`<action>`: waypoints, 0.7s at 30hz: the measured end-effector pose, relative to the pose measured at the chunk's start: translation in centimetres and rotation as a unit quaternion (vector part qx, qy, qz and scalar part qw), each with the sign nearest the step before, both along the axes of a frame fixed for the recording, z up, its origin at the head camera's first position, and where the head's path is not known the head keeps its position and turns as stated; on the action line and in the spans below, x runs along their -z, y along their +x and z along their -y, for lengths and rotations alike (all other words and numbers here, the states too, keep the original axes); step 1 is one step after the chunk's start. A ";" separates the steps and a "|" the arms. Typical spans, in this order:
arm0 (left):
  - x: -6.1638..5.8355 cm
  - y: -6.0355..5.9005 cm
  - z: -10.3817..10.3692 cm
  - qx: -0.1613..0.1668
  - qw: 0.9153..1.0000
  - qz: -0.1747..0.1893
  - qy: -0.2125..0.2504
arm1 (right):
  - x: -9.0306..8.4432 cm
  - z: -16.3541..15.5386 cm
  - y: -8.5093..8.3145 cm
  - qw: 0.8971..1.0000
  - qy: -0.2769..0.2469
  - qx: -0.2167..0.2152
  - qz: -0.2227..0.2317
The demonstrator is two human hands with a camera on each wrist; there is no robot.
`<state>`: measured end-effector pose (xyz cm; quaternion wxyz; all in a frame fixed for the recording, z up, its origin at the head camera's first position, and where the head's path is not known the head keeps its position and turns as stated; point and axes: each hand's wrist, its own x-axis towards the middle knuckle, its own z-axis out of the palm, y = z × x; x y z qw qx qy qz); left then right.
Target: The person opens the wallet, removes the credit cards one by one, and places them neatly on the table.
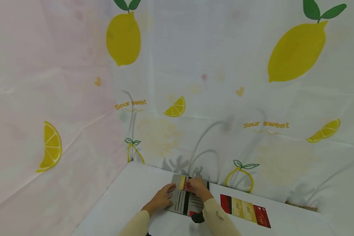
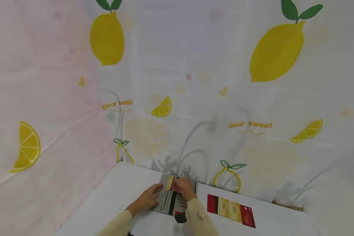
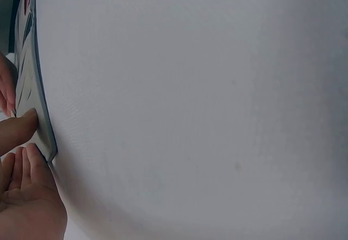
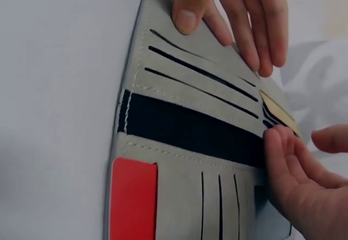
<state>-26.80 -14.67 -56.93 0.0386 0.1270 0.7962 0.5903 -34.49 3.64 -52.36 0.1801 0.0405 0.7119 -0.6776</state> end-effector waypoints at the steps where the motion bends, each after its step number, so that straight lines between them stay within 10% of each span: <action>1: 0.0 0.0 0.0 0.000 1.000 0.000 -0.002 | -0.1 0.0 -0.1 1.000 0.001 -0.003 0.003; 21: -0.4 -0.3 0.3 0.002 1.000 0.007 0.008 | 1.0 1.8 -1.3 0.997 0.056 0.036 -0.050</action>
